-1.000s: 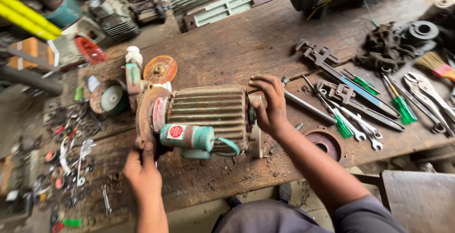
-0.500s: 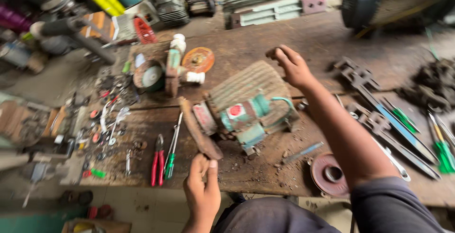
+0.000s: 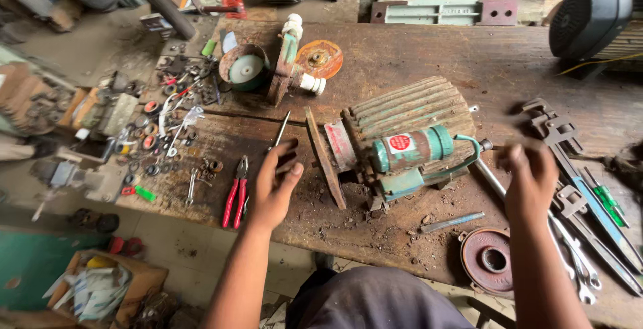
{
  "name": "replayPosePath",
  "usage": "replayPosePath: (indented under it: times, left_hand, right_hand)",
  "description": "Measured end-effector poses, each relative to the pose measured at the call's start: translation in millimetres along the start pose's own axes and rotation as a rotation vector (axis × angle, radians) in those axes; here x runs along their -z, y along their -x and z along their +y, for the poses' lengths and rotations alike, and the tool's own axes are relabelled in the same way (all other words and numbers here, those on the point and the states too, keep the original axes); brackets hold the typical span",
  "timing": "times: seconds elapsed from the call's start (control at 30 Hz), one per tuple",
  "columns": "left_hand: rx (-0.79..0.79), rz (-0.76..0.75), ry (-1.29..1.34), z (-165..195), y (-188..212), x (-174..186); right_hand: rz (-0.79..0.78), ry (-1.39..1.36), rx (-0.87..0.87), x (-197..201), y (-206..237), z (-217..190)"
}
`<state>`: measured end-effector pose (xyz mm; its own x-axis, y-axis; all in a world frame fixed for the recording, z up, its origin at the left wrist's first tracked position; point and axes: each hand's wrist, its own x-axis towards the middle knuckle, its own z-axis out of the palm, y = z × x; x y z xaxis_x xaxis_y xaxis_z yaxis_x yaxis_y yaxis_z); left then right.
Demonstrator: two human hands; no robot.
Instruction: The person disassembles an old electric motor on a cluttered wooden workbench. They hold a punch against the motor housing and strike it with a ball-peen hammer to loosen the end cover, use a screwdriver to pry at the housing, rotate the motor, and finally pull the end cover off to expose the rotor and windings.
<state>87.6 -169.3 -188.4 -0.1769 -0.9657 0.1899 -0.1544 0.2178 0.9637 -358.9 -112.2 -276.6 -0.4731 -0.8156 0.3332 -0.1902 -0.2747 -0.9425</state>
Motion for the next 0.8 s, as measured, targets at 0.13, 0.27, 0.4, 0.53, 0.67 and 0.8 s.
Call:
replayPosePath:
  times: [0.13,0.27,0.4,0.53,0.67,0.8]
  left_hand:
    - [-0.049,-0.169,0.043,-14.2,-46.9,12.8]
    - [-0.094,-0.428,0.222,-34.5,-87.6,7.7]
    - [-0.038,-0.571,0.353,-54.6,-106.5,5.8]
    - [-0.048,-0.552,0.071,-66.4,-113.3,6.6]
    - [-0.055,-0.499,0.079,-64.6,-111.8,1.5]
    - [-0.250,-0.459,0.012,-49.9,-95.7,9.1]
  right_hand:
    - [-0.063,0.335,-0.263,2.3,85.0,8.6]
    - [-0.142,0.461,-0.245,-44.9,150.0,-20.2]
    - [-0.302,0.393,-0.128,-109.7,172.0,-81.2]
    - [-0.284,0.409,-0.017,-178.7,168.2,-127.9]
    - [-0.162,0.628,0.025,-222.9,167.0,-137.7]
    - [-0.074,0.696,0.058,-221.5,175.8,-131.3]
